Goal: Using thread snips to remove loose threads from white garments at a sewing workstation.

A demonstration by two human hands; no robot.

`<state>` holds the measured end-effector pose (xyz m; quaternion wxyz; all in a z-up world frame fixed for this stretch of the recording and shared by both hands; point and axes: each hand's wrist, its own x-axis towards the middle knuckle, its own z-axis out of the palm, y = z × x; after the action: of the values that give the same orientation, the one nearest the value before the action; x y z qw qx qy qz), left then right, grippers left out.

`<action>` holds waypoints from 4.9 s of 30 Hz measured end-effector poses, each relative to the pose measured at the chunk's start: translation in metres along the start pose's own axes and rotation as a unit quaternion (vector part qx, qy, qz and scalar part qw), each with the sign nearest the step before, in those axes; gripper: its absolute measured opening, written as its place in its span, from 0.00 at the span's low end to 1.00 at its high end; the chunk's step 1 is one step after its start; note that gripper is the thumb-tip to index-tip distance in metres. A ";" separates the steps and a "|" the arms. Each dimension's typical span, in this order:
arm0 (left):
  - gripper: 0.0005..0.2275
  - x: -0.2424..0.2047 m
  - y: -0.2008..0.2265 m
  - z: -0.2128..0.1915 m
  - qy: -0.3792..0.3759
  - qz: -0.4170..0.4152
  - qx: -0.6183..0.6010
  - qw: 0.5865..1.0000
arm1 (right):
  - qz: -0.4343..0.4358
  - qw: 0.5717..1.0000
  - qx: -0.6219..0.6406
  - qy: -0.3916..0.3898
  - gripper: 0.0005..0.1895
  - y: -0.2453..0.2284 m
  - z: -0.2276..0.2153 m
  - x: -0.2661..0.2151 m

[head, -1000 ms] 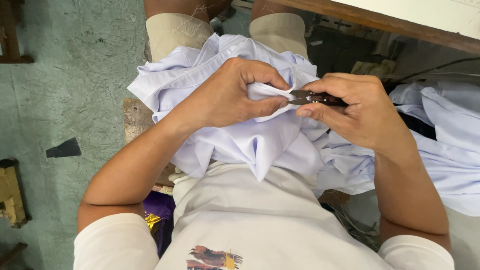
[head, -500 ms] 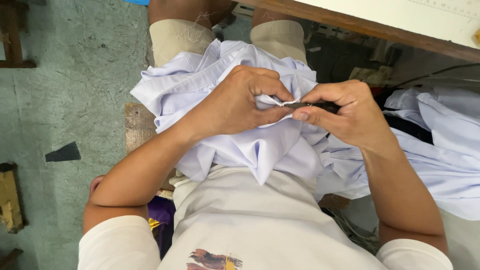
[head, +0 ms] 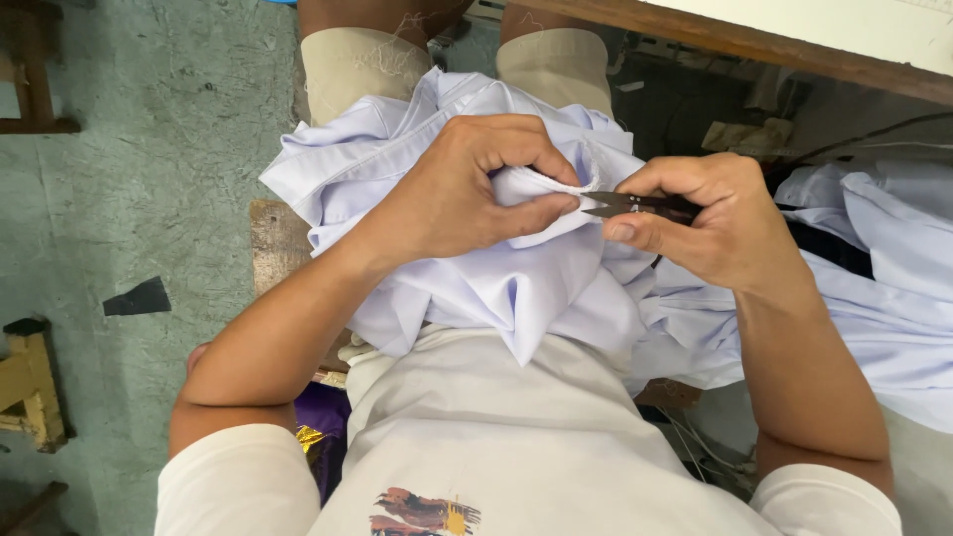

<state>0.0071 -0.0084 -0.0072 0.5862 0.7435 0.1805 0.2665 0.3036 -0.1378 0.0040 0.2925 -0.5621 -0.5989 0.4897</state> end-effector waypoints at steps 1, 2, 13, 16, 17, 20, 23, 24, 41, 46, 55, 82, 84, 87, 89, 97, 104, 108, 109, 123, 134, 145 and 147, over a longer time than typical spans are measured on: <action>0.03 0.001 -0.002 0.002 0.000 0.000 0.002 1.000 | -0.001 1.000 0.001 0.000 0.12 0.000 0.000 0.000; 0.04 0.003 -0.004 0.005 0.008 0.014 0.013 1.000 | 0.002 1.000 -0.005 0.001 0.13 -0.001 -0.001 0.000; 0.05 0.004 -0.012 0.023 0.044 0.052 0.092 0.993 | 0.046 0.999 0.006 -0.028 0.10 -0.013 -0.004 0.015; 0.05 0.001 -0.013 0.025 0.059 0.038 0.118 0.991 | 0.070 0.997 0.012 -0.018 0.10 -0.014 0.006 0.015; 0.06 -0.001 -0.014 0.027 0.069 0.054 0.135 0.987 | 0.058 0.998 0.016 0.004 0.10 -0.012 0.010 0.013; 0.06 -0.006 -0.016 0.030 0.077 0.074 0.151 0.983 | 0.043 0.998 0.018 0.043 0.11 -0.006 0.023 0.009; 0.06 -0.004 -0.018 0.030 0.073 0.091 0.161 0.980 | 0.034 0.997 0.019 0.063 0.10 0.000 0.029 0.007; 0.06 -0.005 -0.019 0.031 0.069 0.101 0.172 0.977 | 0.027 0.997 0.024 0.065 0.10 0.002 0.031 0.006; 0.09 -0.005 -0.017 0.033 0.056 0.095 0.209 0.972 | 0.030 0.999 0.010 0.040 0.10 -0.016 0.026 0.008; 0.08 -0.002 -0.009 0.027 0.038 0.104 0.212 0.971 | 0.003 0.999 0.010 0.038 0.10 -0.012 0.019 0.003; 0.05 -0.009 0.007 -0.021 -0.035 -0.005 0.098 0.995 | -0.008 0.996 0.018 0.087 0.15 0.001 0.002 -0.014; 0.05 -0.021 0.000 -0.033 -0.032 0.012 0.076 0.996 | -0.020 0.999 -0.038 -0.001 0.13 -0.018 0.033 0.013; 0.05 -0.020 0.001 -0.031 -0.031 0.020 0.075 0.997 | -0.028 0.999 -0.044 -0.006 0.14 -0.020 0.031 0.015; 0.05 -0.018 0.000 -0.030 -0.027 0.038 0.087 0.995 | -0.025 0.999 -0.039 -0.014 0.12 -0.028 0.032 0.017; 0.06 -0.018 0.000 -0.029 -0.030 0.046 0.089 0.994 | -0.013 1.000 -0.016 -0.008 0.11 -0.029 0.035 0.017; 0.05 -0.016 -0.002 -0.023 -0.042 0.055 0.087 0.994 | 0.054 0.998 0.033 0.004 0.12 -0.028 0.037 0.006; 0.08 -0.012 -0.003 -0.013 -0.039 0.059 0.096 0.993 | 0.042 0.999 0.016 0.003 0.12 -0.030 0.040 0.005; 0.06 -0.013 -0.002 -0.009 -0.022 0.076 0.095 0.992 | 0.059 0.997 0.047 0.014 0.12 -0.025 0.044 0.005; 0.06 -0.013 -0.002 -0.009 -0.022 0.076 0.095 0.992 | 0.059 0.997 0.047 0.013 0.12 -0.025 0.044 0.005; 0.12 -0.001 0.012 -0.047 -0.093 0.053 0.114 0.988 | -0.034 0.996 0.008 0.087 0.12 0.020 0.026 0.011; 0.06 -0.022 -0.006 -0.021 -0.005 -0.082 -0.041 0.996 | -0.025 0.988 -0.039 0.146 0.25 0.005 0.023 -0.029; 0.05 -0.021 -0.007 -0.012 0.009 -0.109 -0.068 0.992 | 0.018 0.996 -0.028 0.088 0.19 -0.009 0.043 -0.031; 0.04 -0.019 -0.006 -0.011 0.009 -0.103 -0.077 0.992 | 0.001 0.997 -0.026 0.077 0.18 -0.009 0.047 -0.032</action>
<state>-0.0150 -0.0093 -0.0150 0.6647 0.6711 0.2402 0.2241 0.2637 -0.1795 0.0018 0.3223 -0.6066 -0.5863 0.4294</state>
